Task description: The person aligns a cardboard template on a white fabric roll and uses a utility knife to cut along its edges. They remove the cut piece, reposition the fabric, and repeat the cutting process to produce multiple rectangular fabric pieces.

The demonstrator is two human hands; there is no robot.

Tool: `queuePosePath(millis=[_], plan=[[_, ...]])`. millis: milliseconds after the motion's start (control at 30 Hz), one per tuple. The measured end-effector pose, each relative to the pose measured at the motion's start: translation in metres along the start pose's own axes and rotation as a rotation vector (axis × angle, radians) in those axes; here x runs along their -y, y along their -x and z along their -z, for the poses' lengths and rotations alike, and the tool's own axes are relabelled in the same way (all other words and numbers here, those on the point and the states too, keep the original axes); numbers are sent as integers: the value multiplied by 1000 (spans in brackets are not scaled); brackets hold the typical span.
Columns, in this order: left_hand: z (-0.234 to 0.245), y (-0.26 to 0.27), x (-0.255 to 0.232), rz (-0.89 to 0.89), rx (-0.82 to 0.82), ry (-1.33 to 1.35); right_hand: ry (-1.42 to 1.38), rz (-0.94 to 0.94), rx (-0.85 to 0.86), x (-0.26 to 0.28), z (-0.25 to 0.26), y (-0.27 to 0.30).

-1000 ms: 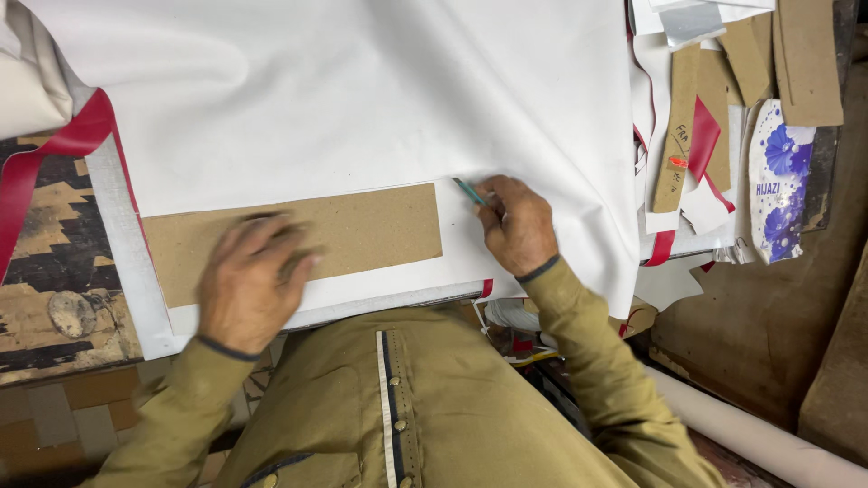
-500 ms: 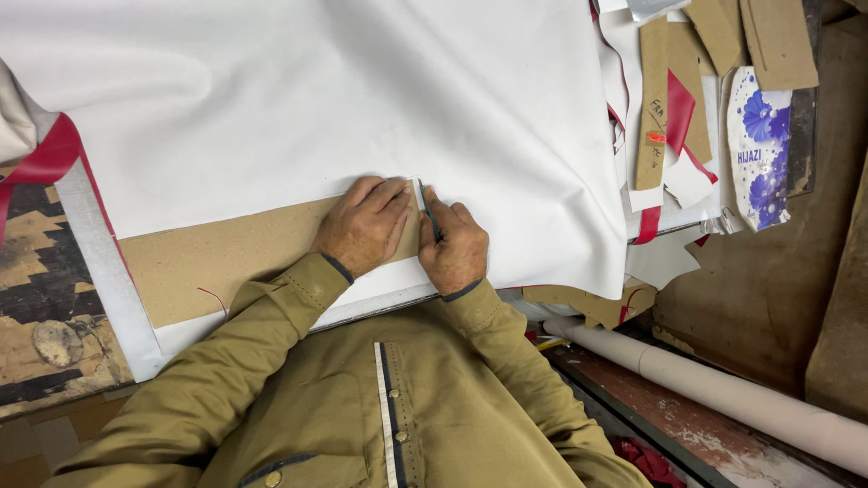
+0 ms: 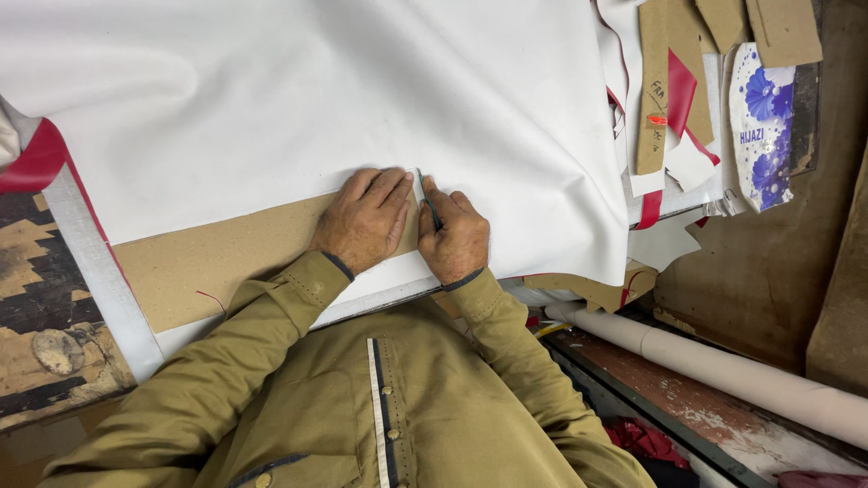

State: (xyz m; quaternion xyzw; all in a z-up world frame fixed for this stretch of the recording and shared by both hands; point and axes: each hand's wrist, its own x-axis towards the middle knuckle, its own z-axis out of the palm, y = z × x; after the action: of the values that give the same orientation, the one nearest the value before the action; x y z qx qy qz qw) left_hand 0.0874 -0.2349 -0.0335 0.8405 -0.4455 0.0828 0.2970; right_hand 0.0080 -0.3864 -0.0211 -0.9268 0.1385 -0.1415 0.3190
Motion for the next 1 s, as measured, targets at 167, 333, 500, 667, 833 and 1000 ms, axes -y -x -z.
queuePosePath(millis=[167, 333, 500, 667, 833, 1000], plan=[[0, 1, 0, -2, 21, -11, -4, 3, 1, -2, 0, 1], [-2, 0, 0, 2, 28, -25, -2, 13, -12, -1, 1, 0], [-2, 0, 0, 13, 33, -16, -19, -2, 4, -1, 1, 2], [-2, 0, 0, 11, 37, -22, -1, 24, -8, -3, 1, 1], [-3, -1, -1, 16, 49, -30, 14, 19, 30, -2, -1, -2], [-1, -2, -1, 25, 56, -33, 40, 32, 41, 3, 2, -7]])
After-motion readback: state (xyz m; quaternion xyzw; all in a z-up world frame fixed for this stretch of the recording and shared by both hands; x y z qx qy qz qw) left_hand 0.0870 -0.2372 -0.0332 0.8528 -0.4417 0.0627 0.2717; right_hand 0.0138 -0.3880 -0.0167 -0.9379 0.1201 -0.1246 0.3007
